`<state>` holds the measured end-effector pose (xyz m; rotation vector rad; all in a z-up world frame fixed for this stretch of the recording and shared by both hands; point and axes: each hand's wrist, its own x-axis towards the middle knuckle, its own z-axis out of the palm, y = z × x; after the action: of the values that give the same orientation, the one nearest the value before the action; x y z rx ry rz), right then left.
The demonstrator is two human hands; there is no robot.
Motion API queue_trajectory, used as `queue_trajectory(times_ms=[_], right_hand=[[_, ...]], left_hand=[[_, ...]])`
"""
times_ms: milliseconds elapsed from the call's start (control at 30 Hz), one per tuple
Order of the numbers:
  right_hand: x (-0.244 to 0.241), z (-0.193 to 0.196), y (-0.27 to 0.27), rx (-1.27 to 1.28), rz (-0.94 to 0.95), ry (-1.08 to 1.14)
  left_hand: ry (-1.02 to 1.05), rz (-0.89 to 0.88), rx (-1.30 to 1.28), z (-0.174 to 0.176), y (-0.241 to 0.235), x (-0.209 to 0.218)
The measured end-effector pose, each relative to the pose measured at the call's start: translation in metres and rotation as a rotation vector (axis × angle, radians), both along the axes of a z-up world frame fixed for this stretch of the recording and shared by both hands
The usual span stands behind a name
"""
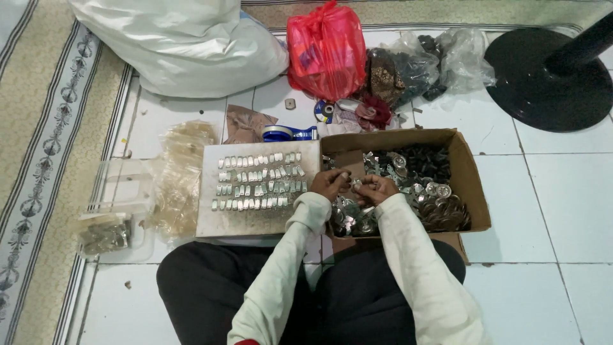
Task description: A person sits on the floor and manually packs small metal buckles into plastic bags and organizes them on a board.
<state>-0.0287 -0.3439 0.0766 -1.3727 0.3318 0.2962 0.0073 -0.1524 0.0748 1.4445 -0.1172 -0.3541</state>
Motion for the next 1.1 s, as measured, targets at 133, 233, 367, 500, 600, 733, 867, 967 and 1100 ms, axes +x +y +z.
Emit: queue_trajectory(times_ms=[133, 233, 367, 500, 600, 733, 867, 967, 1100], right_hand=[[-0.004, 0.006, 0.01, 0.075, -0.052, -0.038], [-0.005, 0.007, 0.013, 0.138, -0.085, -0.017], [-0.008, 0.013, 0.017, 0.107, -0.162, -0.031], [-0.003, -0.002, 0.015, 0.095, -0.201, -0.056], [-0.001, -0.008, 0.018, 0.101, -0.191, -0.068], [-0.001, -0.014, 0.018, 0.086, -0.198, -0.098], [0.003, -0.025, 0.014, 0.076, -0.161, -0.066], [-0.002, -0.018, 0.017, 0.101, -0.143, -0.066], [-0.009, -0.004, 0.034, 0.069, -0.064, -0.103]], left_hand=[[0.001, 0.016, -0.035, -0.01, 0.001, -0.006], [-0.011, 0.055, -0.029, 0.007, 0.001, -0.015], [0.008, 0.13, -0.053, 0.015, -0.001, -0.02], [-0.02, 0.2, -0.005, 0.0, -0.006, -0.019], [-0.049, 0.203, 0.018, 0.019, -0.004, -0.028], [-0.083, 0.236, 0.03, 0.0, -0.009, -0.024], [-0.052, 0.296, -0.003, 0.013, -0.008, -0.033], [0.009, 0.374, 0.015, 0.02, -0.002, -0.038], [-0.031, 0.411, 0.153, 0.0, 0.033, -0.031]])
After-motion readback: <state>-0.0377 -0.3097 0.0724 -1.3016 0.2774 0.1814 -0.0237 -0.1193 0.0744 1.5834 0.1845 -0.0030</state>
